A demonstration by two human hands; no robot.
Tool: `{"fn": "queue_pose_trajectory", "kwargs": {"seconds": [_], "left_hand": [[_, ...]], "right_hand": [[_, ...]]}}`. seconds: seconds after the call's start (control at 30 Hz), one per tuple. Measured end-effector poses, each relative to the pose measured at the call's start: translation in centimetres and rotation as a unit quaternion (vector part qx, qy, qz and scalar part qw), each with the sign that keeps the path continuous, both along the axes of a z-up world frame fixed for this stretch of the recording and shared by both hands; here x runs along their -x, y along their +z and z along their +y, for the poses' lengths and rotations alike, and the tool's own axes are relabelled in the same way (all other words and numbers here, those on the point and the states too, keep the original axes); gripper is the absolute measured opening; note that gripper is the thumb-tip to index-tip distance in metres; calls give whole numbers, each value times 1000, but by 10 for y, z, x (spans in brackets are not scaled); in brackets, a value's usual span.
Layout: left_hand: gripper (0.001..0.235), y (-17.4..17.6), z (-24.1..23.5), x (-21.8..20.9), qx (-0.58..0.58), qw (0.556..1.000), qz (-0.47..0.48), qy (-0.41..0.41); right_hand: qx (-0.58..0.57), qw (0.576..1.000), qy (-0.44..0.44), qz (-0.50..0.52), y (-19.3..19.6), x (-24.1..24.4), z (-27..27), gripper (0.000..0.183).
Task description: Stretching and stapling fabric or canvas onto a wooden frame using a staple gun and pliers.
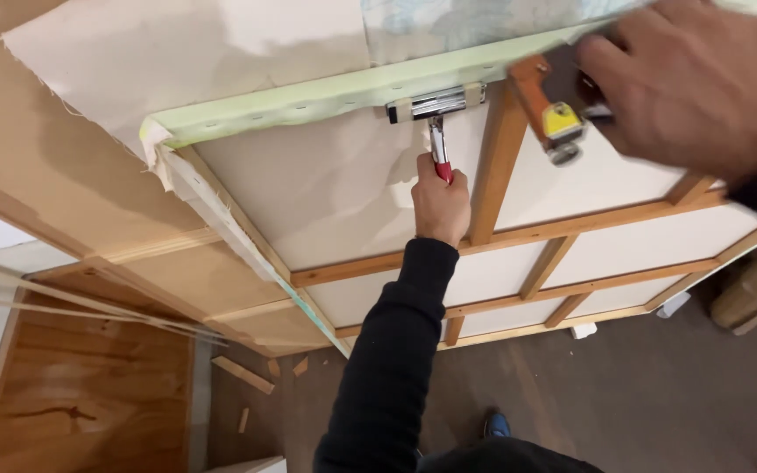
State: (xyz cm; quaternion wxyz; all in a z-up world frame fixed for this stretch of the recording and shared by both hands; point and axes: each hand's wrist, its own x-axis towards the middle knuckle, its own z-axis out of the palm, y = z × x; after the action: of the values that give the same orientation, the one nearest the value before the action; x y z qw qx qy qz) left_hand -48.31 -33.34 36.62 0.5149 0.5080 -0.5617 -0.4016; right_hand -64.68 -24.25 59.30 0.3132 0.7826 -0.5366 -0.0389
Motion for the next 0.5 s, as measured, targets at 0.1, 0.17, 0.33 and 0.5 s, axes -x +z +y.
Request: {"fn": "queue_pose_trajectory", "kwargs": {"seconds": [0.1,0.17,0.33,0.5], "left_hand": [[24,3,0,0,-4,1000,7,5],[25,3,0,0,-10,1000,-3,11],[26,5,-1,-2,-7,1000,-9,6],[27,15,5,-8,-28,999,0,-27]], "right_hand": [[58,986,32,155,17,-28,-34,16],[35,965,29,260,9,-29,-67,19],[21,938,36,345,-16,-43,-99,28],[5,954,56,293,-42,-30,-132,29]]}}
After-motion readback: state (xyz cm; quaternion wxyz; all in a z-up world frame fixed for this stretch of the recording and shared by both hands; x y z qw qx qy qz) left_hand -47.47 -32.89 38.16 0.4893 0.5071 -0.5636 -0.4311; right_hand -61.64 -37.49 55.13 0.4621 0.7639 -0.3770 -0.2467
